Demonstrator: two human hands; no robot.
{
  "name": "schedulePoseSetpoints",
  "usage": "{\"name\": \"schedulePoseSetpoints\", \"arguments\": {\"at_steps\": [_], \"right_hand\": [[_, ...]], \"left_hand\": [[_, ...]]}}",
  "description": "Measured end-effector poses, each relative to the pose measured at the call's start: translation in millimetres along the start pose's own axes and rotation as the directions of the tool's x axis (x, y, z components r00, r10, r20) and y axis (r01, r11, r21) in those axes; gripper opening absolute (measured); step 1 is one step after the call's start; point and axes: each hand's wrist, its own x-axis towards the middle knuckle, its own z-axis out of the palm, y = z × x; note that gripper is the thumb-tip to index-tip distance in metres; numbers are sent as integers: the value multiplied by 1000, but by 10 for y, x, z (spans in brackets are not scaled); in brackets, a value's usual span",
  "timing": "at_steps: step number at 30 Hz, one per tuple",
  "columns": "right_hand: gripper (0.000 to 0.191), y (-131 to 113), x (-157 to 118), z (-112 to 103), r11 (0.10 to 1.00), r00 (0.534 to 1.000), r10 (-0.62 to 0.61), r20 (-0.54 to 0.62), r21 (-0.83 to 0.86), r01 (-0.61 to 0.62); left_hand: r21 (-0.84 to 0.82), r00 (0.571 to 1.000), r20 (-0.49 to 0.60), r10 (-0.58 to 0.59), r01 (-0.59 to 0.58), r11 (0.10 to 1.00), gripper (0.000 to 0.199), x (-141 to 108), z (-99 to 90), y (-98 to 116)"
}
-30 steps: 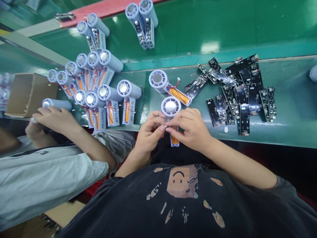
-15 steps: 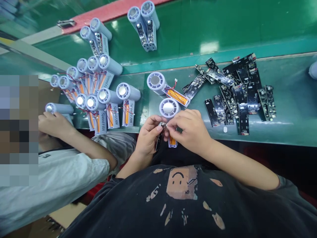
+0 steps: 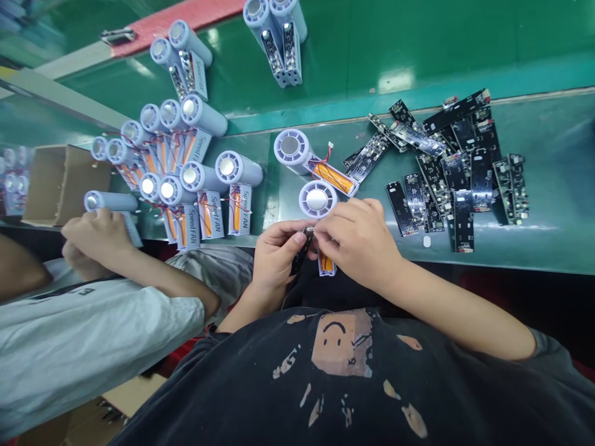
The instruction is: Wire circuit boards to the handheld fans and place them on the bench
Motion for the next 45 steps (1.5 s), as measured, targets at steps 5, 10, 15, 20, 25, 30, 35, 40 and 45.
{"name": "schedulePoseSetpoints", "arguments": {"at_steps": [5, 10, 15, 20, 25, 30, 35, 40, 45], "right_hand": [[21, 7, 10, -23, 999, 999, -31, 7, 27, 31], [22, 2, 11, -39, 999, 999, -20, 38, 26, 19], [21, 12, 9, -40, 998, 998, -4, 57, 57, 1], [20, 10, 15, -46, 995, 997, 53, 62, 80, -58], [22, 18, 14, -30, 993, 997, 49, 60, 103, -55], [17, 82, 38, 23, 992, 998, 22, 57, 126, -29], [32, 242, 93, -170, 955, 999, -42, -2, 292, 41], [11, 320, -11, -241, 930, 919, -312, 240, 274, 244], [13, 241, -69, -86, 904, 960, -240, 145, 394, 167]], "left_hand": [[-30, 996, 41, 75, -73, 997, 12, 13, -4, -20], [-12, 992, 46, 122, -121, 993, 11, 27, -20, -36], [-10, 993, 72, 92, -92, 996, 12, 34, -16, -41], [21, 992, 36, 122, -123, 992, 16, 14, 4, -72], [88, 974, 48, 222, -225, 970, 7, -8, 36, -88], [79, 979, 77, 190, -196, 977, 12, 40, 3, -87], [55, 987, 90, 133, -138, 989, 19, 85, -91, -43], [72, 978, 130, 165, -175, 982, 18, 66, -140, -45], [208, 934, 228, 276, -324, 923, 7, 13, -132, -49]]}}
